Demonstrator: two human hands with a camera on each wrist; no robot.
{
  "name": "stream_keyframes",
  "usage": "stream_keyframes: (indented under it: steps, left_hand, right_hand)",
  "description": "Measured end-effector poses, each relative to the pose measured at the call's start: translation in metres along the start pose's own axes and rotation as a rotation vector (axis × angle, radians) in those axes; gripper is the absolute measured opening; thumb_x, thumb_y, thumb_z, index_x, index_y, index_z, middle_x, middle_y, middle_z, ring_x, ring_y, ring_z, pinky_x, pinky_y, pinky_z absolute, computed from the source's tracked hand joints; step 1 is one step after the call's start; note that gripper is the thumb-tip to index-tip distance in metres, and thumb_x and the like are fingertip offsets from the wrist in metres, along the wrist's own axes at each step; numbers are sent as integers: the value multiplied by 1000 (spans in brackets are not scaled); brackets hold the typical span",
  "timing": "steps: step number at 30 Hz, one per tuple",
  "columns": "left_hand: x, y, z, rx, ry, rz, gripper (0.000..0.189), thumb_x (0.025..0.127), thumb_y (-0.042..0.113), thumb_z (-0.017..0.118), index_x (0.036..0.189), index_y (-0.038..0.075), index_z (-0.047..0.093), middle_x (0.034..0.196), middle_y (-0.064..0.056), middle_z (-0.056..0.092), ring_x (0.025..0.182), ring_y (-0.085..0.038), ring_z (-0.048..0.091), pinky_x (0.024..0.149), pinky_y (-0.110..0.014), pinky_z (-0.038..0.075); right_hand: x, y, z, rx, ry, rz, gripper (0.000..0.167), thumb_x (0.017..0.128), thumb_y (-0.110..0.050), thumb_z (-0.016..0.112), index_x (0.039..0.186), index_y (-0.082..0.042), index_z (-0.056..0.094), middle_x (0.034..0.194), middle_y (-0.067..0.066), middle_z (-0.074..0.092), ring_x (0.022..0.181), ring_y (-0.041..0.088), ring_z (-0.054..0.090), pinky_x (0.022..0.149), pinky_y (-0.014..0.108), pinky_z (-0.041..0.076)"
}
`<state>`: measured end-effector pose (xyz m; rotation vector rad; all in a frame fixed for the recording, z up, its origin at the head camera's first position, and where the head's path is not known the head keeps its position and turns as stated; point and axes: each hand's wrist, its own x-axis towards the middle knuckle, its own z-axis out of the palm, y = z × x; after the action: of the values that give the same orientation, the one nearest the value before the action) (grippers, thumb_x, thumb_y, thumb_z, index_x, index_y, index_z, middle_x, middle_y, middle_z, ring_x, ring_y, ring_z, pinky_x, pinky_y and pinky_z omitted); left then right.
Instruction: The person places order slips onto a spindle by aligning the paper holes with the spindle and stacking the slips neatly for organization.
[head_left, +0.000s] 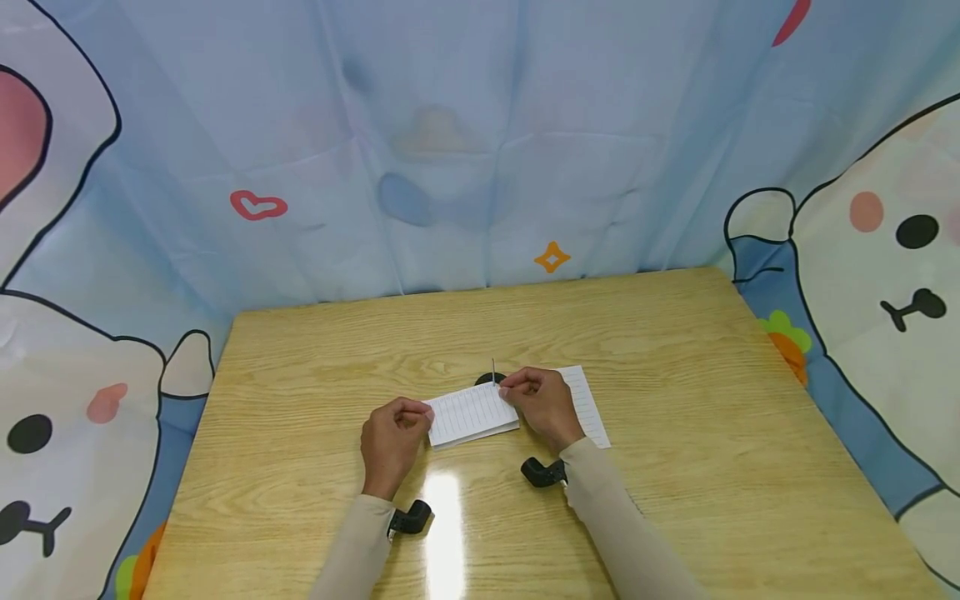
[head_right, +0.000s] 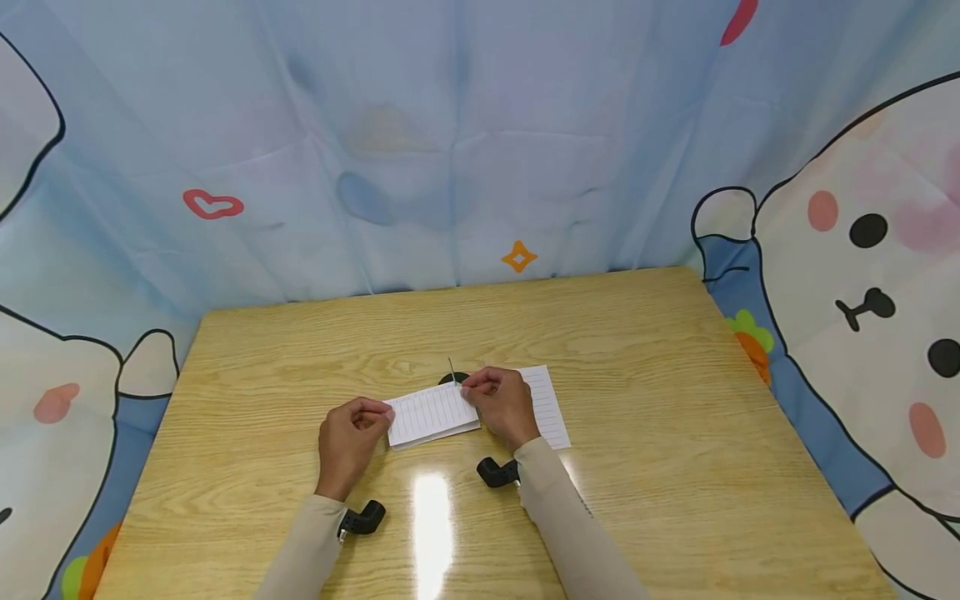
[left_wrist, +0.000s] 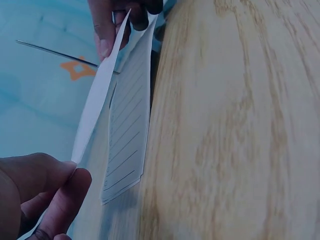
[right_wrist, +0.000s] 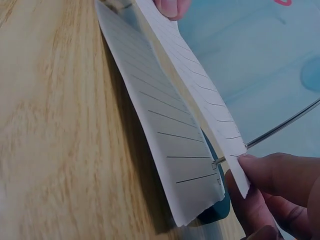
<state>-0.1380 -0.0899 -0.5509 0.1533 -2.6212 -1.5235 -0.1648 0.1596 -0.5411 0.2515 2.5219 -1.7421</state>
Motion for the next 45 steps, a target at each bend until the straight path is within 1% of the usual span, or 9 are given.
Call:
stream_keyframes:
  steps: [4,9,11,17,24,31,35,39,45]
  left_hand:
    - [0,-1,2,60,-12,-28,4,91,25,80,89,22,81,77,7,79,67,-8,62,58,-30,42]
    - [0,-1,3,107,-19,-48,4,90,26,80,87,23,81,76,8,78,65,-9,62,55,-30,40]
    - [1,0,3,117,-19,-49,4,90,26,81,87,23,81,76,8,78,65,-8,62,55,-30,40]
    - [2,0,4,145,-18,-41,6,89,25,82,88,19,82,75,7,77,65,-8,62,54,-30,40]
    - [5,1,7,167,-12,-56,5,88,25,84,86,21,81,72,9,75,64,-10,62,57,-30,42]
    - [5,2,8,165,-14,-47,6,88,24,83,88,18,81,72,8,74,63,-10,61,57,-31,41]
    - [4,1,7,171,-14,-41,5,87,22,83,88,17,81,72,7,74,63,-10,61,56,-31,41]
    - [3,1,8,176,-16,-41,5,88,22,82,89,17,81,72,7,74,63,-9,61,56,-31,41]
    - [4,1,9,174,0,-44,5,87,22,83,88,18,81,71,7,74,63,-10,61,57,-31,42]
  right_hand:
    - [0,0,2,-61,13,2,4,93,-12,80,97,-10,80,80,5,73,76,16,59,69,27,44]
    - [0,0,3,-149,31,-4,9,93,-17,81,97,-9,80,79,4,72,74,17,60,70,30,44]
    - [1,0,4,-182,41,-11,10,92,-18,82,97,-9,81,79,3,72,74,17,61,71,31,44]
    - [2,-1,7,-251,63,-14,4,92,-19,83,92,-15,80,80,1,71,74,16,63,72,31,46]
    - [3,-4,9,-321,88,-11,5,92,-20,82,90,-20,78,80,0,69,72,18,61,66,32,42]
    - [1,-8,7,-361,91,-26,8,94,-26,81,94,-19,78,79,0,69,67,18,59,59,32,41]
    - [1,-7,9,-384,105,-36,11,95,-29,80,92,-19,76,78,0,68,64,18,58,57,32,40]
    - [2,-3,13,-438,133,-53,13,94,-30,82,90,-20,73,74,-2,68,61,16,58,54,32,40]
    - [3,-1,16,-487,157,-83,16,93,-29,82,88,-20,70,69,-3,66,58,15,57,51,32,40]
